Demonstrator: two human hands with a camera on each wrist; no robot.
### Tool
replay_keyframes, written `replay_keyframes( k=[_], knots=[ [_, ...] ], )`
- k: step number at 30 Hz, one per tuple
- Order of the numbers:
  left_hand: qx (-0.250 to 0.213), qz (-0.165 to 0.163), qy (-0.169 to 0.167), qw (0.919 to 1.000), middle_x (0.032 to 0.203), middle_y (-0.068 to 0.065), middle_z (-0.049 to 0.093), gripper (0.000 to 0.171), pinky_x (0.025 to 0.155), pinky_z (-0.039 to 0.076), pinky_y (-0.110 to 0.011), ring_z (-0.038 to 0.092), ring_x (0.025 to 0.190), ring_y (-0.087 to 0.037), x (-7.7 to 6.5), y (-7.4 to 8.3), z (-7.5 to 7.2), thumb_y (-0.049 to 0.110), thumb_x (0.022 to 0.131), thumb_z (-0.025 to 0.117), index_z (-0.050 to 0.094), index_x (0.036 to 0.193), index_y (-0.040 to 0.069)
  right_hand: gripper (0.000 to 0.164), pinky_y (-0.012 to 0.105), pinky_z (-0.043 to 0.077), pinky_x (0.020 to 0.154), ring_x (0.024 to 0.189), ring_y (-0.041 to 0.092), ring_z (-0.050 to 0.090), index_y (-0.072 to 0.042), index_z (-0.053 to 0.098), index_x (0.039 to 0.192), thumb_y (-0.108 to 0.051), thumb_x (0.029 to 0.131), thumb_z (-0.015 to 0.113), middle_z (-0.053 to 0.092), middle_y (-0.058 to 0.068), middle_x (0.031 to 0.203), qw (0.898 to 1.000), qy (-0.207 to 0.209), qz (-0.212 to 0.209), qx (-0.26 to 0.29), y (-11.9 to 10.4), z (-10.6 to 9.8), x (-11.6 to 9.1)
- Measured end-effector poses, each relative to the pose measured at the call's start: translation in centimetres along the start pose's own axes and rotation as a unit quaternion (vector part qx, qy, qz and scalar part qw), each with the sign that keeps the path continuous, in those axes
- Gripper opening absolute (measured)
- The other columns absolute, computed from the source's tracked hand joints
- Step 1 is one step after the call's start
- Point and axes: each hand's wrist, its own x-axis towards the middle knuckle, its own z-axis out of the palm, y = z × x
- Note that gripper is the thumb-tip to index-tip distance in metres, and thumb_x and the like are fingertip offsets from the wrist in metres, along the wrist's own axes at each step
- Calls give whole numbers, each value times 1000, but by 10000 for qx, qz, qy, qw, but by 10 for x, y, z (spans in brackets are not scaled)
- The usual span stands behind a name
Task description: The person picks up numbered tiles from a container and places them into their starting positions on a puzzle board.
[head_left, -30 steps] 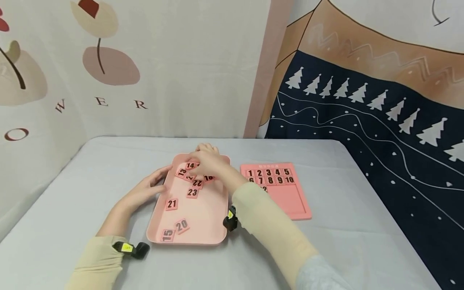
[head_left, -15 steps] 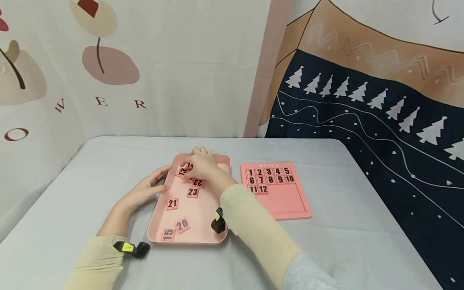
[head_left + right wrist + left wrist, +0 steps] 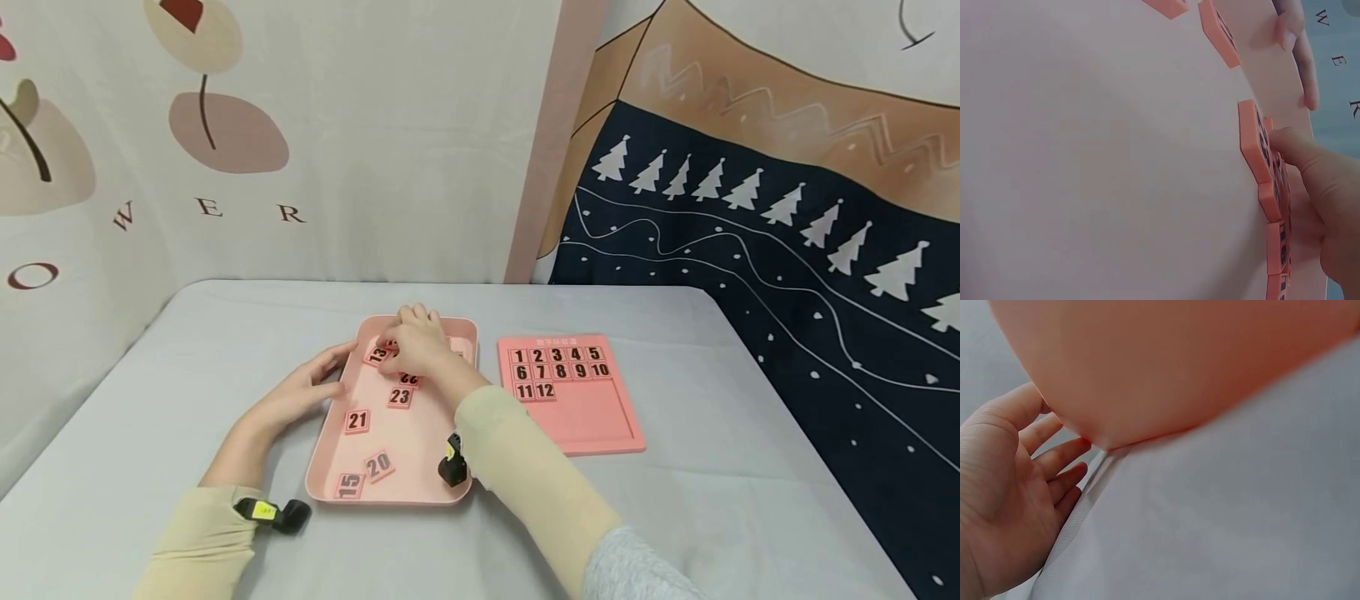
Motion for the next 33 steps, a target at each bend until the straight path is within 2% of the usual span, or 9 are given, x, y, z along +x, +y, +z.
replay_keyframes(
  k=[6, 16, 21, 26, 33],
  knots=[
    [-26, -41, 8, 10000, 152, -24, 24, 69, 110, 9, -60, 17, 139, -41, -1, 2, 0, 3, 90, 59, 26, 150, 3, 38, 29, 27, 85, 98, 13, 32, -38, 68, 111, -55, 77, 73, 42, -8, 106, 9999, 152, 38, 64, -1, 4, 0],
    [28, -135, 24, 9999, 153, -21, 24, 70, 111, 9, -59, 17, 140, -39, -1, 0, 0, 5, 89, 59, 25, 151, 5, 28, 28, 28, 84, 96, 12, 34, -33, 71, 94, -54, 76, 74, 42, -9, 99, 9953, 619, 219, 718, 0, 2, -9],
    [70, -37, -34, 10000, 152, -20, 28, 70, 111, 13, -56, 22, 138, -37, 0, 1, 0, 8, 90, 62, 26, 150, 3, 28, 29, 27, 83, 94, 13, 32, -32, 71, 93, -54, 77, 74, 38, -7, 97, 9916, 895, 346, 866, 0, -13, -19],
    [164, -58, -69, 9998, 153, -18, 27, 70, 112, 13, -53, 20, 140, -35, 0, -1, 1, 11, 91, 65, 27, 150, 2, 27, 29, 24, 81, 93, 14, 30, -30, 72, 95, -51, 78, 74, 37, -6, 96, 9862, 1145, 338, 1150, -1, -33, -29],
    [171, -50, -92, 9998, 153, -17, 27, 70, 112, 13, -54, 20, 140, -36, 0, 0, 1, 11, 91, 64, 27, 150, 4, 25, 31, 25, 80, 94, 15, 30, -28, 72, 92, -45, 76, 78, 37, -5, 95, 9751, 1754, 331, 1318, 5, -66, -50]
  ],
)
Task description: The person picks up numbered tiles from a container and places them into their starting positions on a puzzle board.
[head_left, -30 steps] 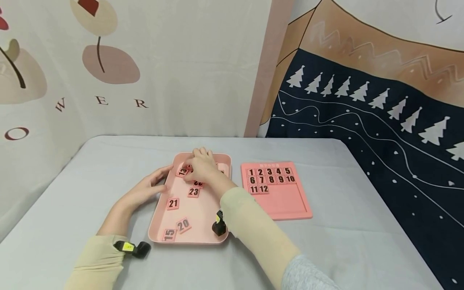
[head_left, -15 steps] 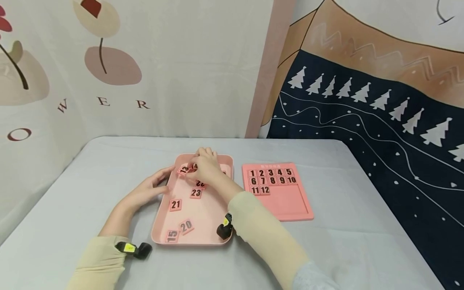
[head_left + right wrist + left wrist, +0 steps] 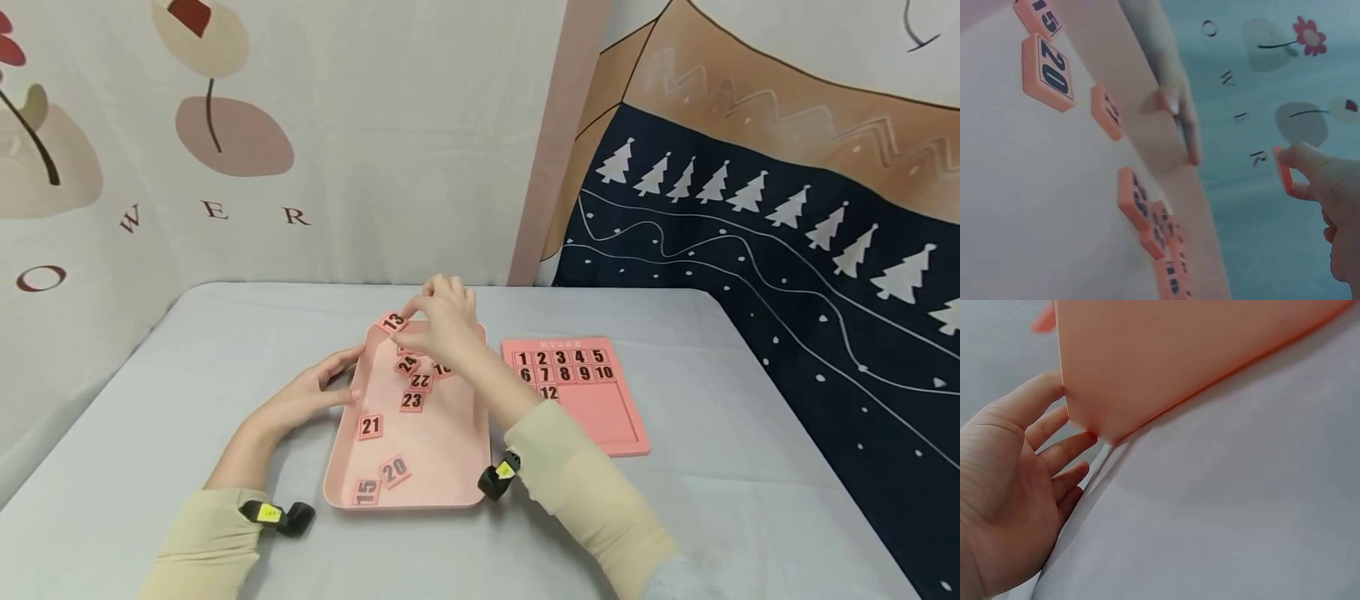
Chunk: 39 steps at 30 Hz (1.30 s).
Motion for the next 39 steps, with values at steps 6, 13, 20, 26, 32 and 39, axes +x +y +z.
replay_keyframes(
  k=[6, 13, 20, 26, 32, 39],
  knots=[
    [19, 2, 12, 10000, 153, -18, 26, 70, 112, 11, -55, 17, 141, -36, 1, 0, 0, 10, 91, 65, 27, 150, 3, 27, 35, 27, 81, 95, 17, 32, -24, 73, 90, -43, 73, 81, 38, -3, 97, 9988, 445, 162, 78, 14, -27, -23],
    [42, -31, 35, 10000, 153, -18, 26, 70, 112, 10, -56, 16, 141, -36, 0, 0, 0, 11, 91, 65, 27, 150, 4, 27, 39, 28, 80, 96, 21, 35, -18, 74, 86, -37, 70, 84, 44, 1, 100, 9938, 967, 435, 344, 40, -41, -56],
    [18, -9, 39, 10000, 153, -18, 26, 71, 113, 10, -55, 16, 141, -36, 1, 1, 1, 10, 91, 65, 27, 150, 3, 23, 42, 29, 79, 92, 24, 36, -15, 74, 84, -30, 69, 84, 46, 4, 98, 9885, 1320, 672, 316, 66, -51, -87],
    [27, -6, 37, 10000, 153, -18, 26, 71, 112, 10, -55, 17, 141, -36, 2, 1, 1, 10, 91, 65, 27, 150, 3, 26, 43, 27, 82, 92, 24, 36, -15, 74, 85, -30, 68, 85, 44, 4, 96, 9848, 1342, 1068, 262, 86, -55, -114],
    [52, -4, 41, 10000, 153, -18, 26, 71, 113, 10, -54, 17, 141, -36, 3, 2, 1, 11, 91, 65, 27, 150, 3, 28, 47, 27, 84, 95, 28, 38, -13, 73, 84, -32, 67, 86, 49, 5, 98, 9816, 1288, 1403, 146, 106, -58, -138],
    [54, -40, 30, 10000, 154, -18, 24, 71, 113, 9, -54, 16, 141, -36, 2, 1, 0, 11, 91, 65, 26, 150, 2, 33, 47, 27, 82, 89, 28, 38, -7, 73, 86, -31, 66, 85, 48, 6, 90, 9791, 1183, 1645, -175, 127, -54, -154]
  ],
)
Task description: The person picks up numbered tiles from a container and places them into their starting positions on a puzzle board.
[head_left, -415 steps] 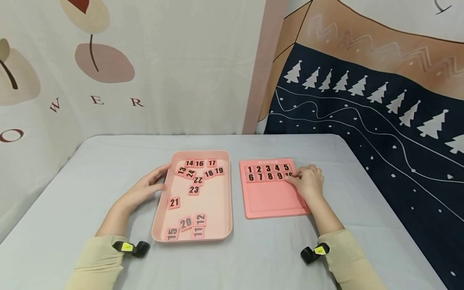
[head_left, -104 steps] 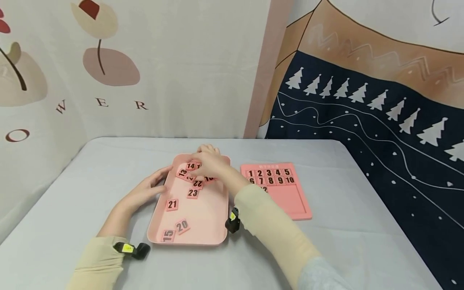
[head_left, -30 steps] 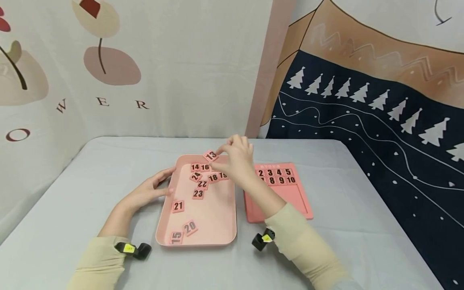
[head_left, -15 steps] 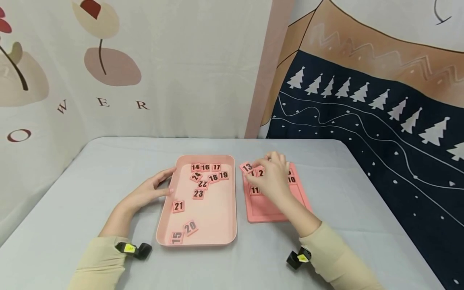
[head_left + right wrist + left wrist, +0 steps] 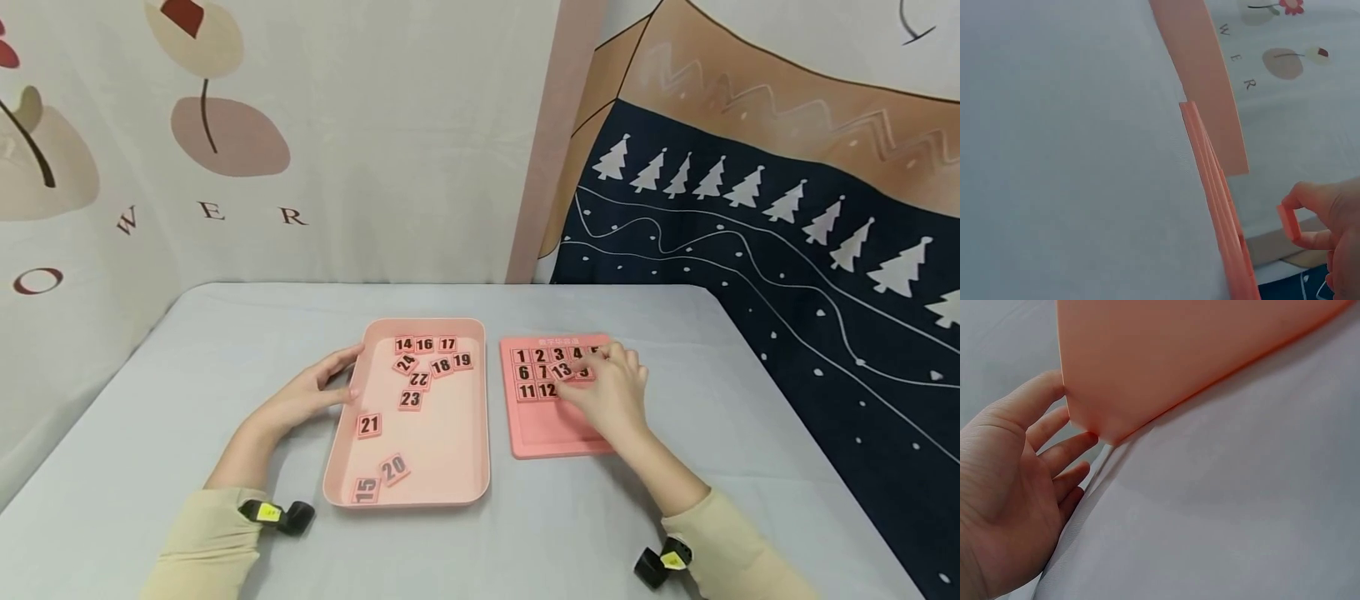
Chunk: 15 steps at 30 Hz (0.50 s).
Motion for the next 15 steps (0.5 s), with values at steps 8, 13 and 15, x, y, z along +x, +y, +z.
replay_keyframes(
  k=[8, 13, 15],
  knots=[
    [18, -35, 15, 10000, 154, -19, 24, 71, 113, 10, -54, 16, 141, -37, 0, 1, 1, 12, 91, 65, 26, 150, 2, 29, 46, 29, 79, 89, 30, 41, -9, 68, 75, -32, 65, 82, 52, 9, 94, 9985, -145, 309, -426, 9, 1, -8],
    [48, -86, 51, 9999, 154, -19, 24, 72, 113, 11, -53, 17, 141, -37, 0, 3, 2, 12, 90, 66, 26, 150, 1, 27, 45, 29, 76, 85, 29, 39, -12, 63, 69, -32, 63, 81, 48, 7, 88, 9964, -323, 406, -670, 10, 2, -10],
    [75, -97, 63, 9999, 154, -19, 24, 72, 113, 11, -53, 16, 141, -36, -1, 3, 2, 13, 91, 66, 26, 150, 1, 27, 45, 28, 76, 84, 28, 38, -12, 64, 68, -32, 62, 82, 47, 6, 86, 9964, -353, 422, -640, 11, 4, -11]
  ],
)
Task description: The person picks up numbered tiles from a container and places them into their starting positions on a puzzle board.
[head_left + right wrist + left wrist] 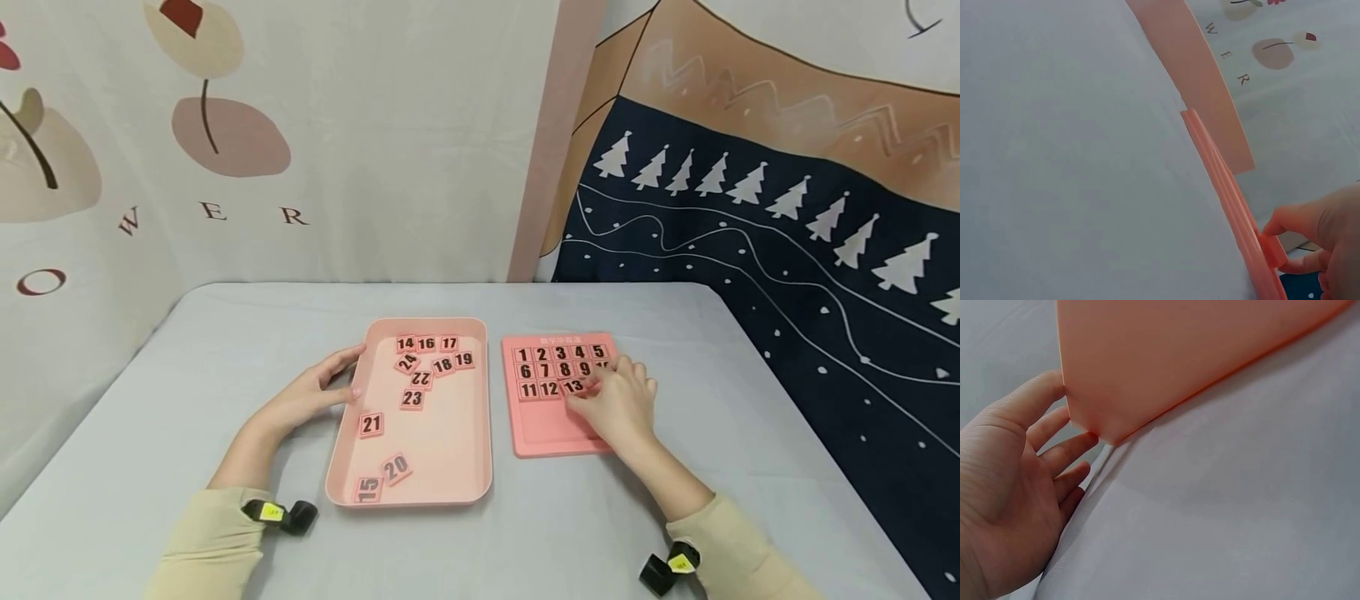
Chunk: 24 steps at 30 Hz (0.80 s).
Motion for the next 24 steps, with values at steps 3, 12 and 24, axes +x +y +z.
replay_keyframes(
  k=[3, 12, 24],
  knots=[
    [8, 13, -5, 10000, 154, -19, 24, 72, 113, 10, -53, 16, 141, -37, 0, 0, 0, 13, 91, 65, 26, 150, 2, 28, 44, 28, 76, 83, 28, 38, -11, 65, 69, -32, 61, 83, 46, 5, 84, 10000, 2, -14, 45, 2, 4, 0],
    [-18, 51, -23, 10000, 154, -18, 25, 71, 113, 10, -55, 16, 141, -37, 0, -1, 0, 13, 91, 65, 27, 150, 4, 32, 44, 29, 77, 84, 28, 38, -10, 68, 74, -35, 66, 87, 46, 5, 86, 9998, -159, 47, 65, 5, 10, 0],
    [-29, 80, -31, 10000, 153, -19, 25, 71, 113, 10, -54, 17, 141, -37, 0, -2, -1, 11, 91, 65, 26, 150, 2, 27, 45, 30, 77, 92, 30, 41, -10, 74, 89, -29, 72, 83, 54, 11, 100, 9990, -344, -270, 59, -3, -13, 12]
  ],
)
